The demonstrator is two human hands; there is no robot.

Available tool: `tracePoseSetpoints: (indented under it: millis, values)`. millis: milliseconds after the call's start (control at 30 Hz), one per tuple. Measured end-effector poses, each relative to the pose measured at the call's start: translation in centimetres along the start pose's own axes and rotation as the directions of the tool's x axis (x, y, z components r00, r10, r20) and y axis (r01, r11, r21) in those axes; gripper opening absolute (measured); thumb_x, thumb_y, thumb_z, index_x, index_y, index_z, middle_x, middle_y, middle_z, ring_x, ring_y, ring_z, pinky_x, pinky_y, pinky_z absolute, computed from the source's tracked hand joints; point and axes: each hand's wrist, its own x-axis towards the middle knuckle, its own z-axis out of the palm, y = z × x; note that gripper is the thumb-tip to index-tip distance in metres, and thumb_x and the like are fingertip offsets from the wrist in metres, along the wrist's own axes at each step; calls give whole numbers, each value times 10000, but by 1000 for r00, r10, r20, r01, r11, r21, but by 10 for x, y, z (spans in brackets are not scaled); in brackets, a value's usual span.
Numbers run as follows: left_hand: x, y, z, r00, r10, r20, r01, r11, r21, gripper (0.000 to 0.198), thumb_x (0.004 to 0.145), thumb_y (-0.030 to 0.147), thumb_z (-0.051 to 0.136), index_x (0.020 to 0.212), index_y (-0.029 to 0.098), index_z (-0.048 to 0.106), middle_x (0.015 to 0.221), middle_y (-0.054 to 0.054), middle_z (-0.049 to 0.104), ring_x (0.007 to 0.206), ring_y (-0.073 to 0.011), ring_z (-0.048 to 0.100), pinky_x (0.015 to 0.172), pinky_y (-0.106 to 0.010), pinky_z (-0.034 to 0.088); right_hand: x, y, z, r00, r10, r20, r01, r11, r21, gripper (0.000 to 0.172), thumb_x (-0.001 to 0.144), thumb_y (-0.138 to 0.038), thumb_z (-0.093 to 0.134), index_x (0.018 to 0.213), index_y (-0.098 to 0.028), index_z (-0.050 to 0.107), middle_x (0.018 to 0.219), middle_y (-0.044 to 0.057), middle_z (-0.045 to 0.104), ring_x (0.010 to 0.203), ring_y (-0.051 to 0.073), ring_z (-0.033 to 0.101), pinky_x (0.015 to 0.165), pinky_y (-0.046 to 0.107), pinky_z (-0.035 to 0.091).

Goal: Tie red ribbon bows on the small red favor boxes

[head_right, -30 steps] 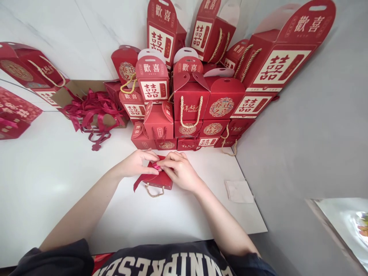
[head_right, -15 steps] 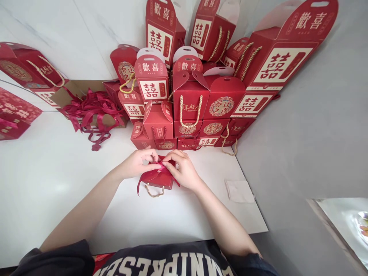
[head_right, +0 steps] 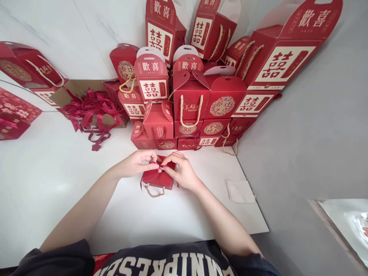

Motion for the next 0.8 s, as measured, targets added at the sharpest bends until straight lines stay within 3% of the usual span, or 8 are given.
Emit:
tracePoseSetpoints:
  millis: [167, 367, 467, 567, 700, 800]
  values:
    - [0, 2, 1, 999, -28, -25, 28, 1000, -1, 245, 858, 387, 593, 791, 174, 492, 847, -24, 649, 827, -169, 636, 753, -310, 487, -1, 1, -2, 992, -109, 61, 109, 994, 5, 74, 909, -286, 614, 857, -248, 651, 914, 34, 711, 895, 199, 640, 1036, 460, 377]
    - [0, 3, 3, 999, -10, -51, 13, 999, 50, 267, 801, 364, 661, 759, 169, 484, 815, -7, 607, 781, -147, 593, 730, -297, 471, -1, 1, -11, 969, -144, 200, 158, 986, -55, 137, 901, -202, 571, 971, -256, 676, 1057, 69, 655, 999, 210, 604, 989, 434, 428]
    - [0, 3, 5, 998, 30, -55, -25, 996, 82, 288, 723, 297, 732, 751, 171, 474, 841, -14, 617, 812, -158, 602, 759, -310, 484, 0, 2, -13, 966, -148, 213, 164, 985, -58, 165, 902, -169, 546, 968, -261, 667, 1011, 52, 677, 965, 207, 612, 1010, 452, 407]
    - [-1, 6, 8, 997, 47, -65, -38, 991, 126, 201, 751, 243, 684, 802, 176, 501, 893, -24, 638, 851, -172, 627, 769, -313, 495, 0, 2, -12, 973, -123, 194, 134, 990, -47, 157, 908, -162, 527, 937, -254, 651, 929, 37, 691, 906, 201, 618, 970, 436, 436]
    - [-6, 9, 18, 979, 133, -155, -78, 944, 320, 122, 789, 194, 619, 879, 200, 537, 919, -9, 661, 853, -168, 636, 805, -313, 491, -2, 1, -10, 989, -45, 142, 48, 999, -18, 114, 888, -159, 530, 924, -227, 613, 934, 54, 667, 863, 194, 608, 826, 365, 496]
    - [-7, 4, 32, 928, 258, -269, -84, 848, 524, 139, 799, 124, 563, 900, 219, 561, 906, 0, 665, 831, -162, 617, 817, -308, 475, -4, 0, -9, 991, -17, 130, 17, 1000, -6, 99, 867, -153, 540, 917, -222, 592, 939, 54, 658, 858, 190, 604, 801, 345, 497]
